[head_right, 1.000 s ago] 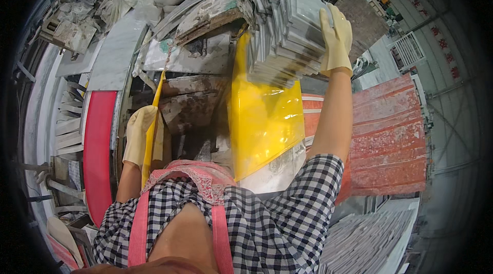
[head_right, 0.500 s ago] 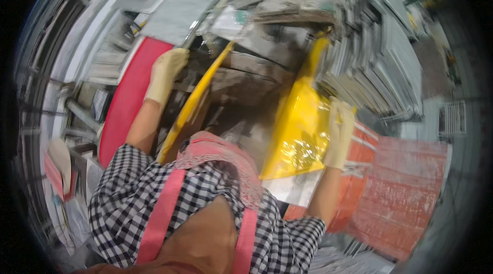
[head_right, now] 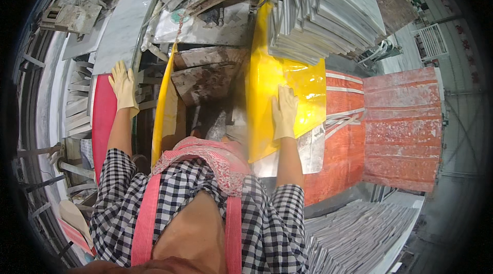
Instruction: The person repeatedly picks up stacks of gray rectangular tiles and places them onto a yellow conveyor or chute. The person wears gloves and a checkered shirt with a pink apron. The camera is head-mounted and shows the hands and tiles throughout the task.
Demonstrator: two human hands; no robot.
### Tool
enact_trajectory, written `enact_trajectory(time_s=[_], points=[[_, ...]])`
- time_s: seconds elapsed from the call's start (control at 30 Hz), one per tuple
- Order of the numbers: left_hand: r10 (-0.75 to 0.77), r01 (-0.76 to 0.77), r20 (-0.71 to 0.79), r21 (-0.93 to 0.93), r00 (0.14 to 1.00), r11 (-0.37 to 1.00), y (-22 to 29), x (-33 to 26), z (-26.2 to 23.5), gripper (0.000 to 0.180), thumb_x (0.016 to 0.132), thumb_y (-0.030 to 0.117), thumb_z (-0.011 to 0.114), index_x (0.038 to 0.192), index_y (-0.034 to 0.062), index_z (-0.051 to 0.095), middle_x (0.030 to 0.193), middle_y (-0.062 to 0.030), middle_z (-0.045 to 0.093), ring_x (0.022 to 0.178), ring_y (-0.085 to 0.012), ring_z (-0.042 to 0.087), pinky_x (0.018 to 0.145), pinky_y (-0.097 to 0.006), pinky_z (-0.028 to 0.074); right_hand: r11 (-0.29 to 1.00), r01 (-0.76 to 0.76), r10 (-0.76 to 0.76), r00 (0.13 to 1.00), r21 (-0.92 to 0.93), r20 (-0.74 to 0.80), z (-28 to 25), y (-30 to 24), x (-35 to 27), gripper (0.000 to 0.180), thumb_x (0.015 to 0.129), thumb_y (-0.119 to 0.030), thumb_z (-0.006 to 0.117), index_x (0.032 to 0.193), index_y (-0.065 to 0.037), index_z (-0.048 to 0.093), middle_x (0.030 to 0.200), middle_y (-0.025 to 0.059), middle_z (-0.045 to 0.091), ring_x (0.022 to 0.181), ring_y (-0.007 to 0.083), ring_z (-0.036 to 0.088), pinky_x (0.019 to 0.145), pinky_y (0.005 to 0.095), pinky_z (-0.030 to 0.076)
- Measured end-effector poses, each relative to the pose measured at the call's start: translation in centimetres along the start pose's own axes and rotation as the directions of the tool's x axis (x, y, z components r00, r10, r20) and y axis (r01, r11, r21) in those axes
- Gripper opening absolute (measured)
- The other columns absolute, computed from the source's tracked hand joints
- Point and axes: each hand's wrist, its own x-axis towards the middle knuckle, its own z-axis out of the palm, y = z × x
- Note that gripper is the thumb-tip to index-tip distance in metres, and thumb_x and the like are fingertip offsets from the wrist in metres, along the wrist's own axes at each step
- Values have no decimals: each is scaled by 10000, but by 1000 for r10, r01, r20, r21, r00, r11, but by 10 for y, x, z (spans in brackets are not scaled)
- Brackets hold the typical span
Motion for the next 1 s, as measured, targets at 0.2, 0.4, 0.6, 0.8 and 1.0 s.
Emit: enact_trajectory(time_s=[0.2, 0.4, 0.6, 0.8, 1.0], points=[[73, -63, -105, 100, 992, 993, 3, -7, 0, 581, 1052, 383, 474, 1527, 48, 460, 1560, -192, 474, 1430, -412, 417, 1217, -528, 262, 994, -2, -7, 997, -112, -83, 11, -5, -8, 481, 1024, -264, 521, 1470, -85, 491, 1519, 175, 487, 1437, 359, 390, 1204, 549, 257], [60, -51, -110, 78, 992, 996, 2, -5, -5, 532, 1044, 349, 480, 1453, 12, 534, 1494, -225, 528, 1381, -423, 463, 1208, -495, 292, 992, -58, 56, 998, -111, -24, 6, -11, -8, 504, 1013, -245, 541, 1485, -81, 479, 1568, 175, 451, 1460, 357, 375, 1235, 549, 222], [90, -85, -126, 47, 988, 995, -1, -4, -1, 534, 1052, 335, 465, 1425, -41, 537, 1455, -274, 543, 1373, -425, 476, 1209, -491, 301, 996, -76, 77, 997, -37, 26, -7, -21, -3, 453, 996, -223, 561, 1422, -71, 528, 1530, 185, 482, 1441, 379, 384, 1224, 545, 240], [100, -94, -136, 51, 986, 994, -1, -4, 4, 534, 1054, 345, 467, 1407, -46, 554, 1432, -270, 571, 1359, -427, 502, 1205, -481, 319, 995, -22, 16, 998, -96, -61, -4, -18, -3, 451, 973, -192, 587, 1400, -55, 544, 1485, 190, 523, 1375, 381, 434, 1155, 519, 312], [85, -83, -144, 17, 986, 996, 2, -6, 6, 541, 1050, 345, 479, 1406, -56, 553, 1433, -267, 573, 1366, -415, 501, 1209, -468, 318, 999, 4, -8, 997, -52, -80, -2, -16, -4, 460, 970, -197, 585, 1405, -60, 535, 1479, 178, 520, 1377, 380, 434, 1167, 541, 292]])
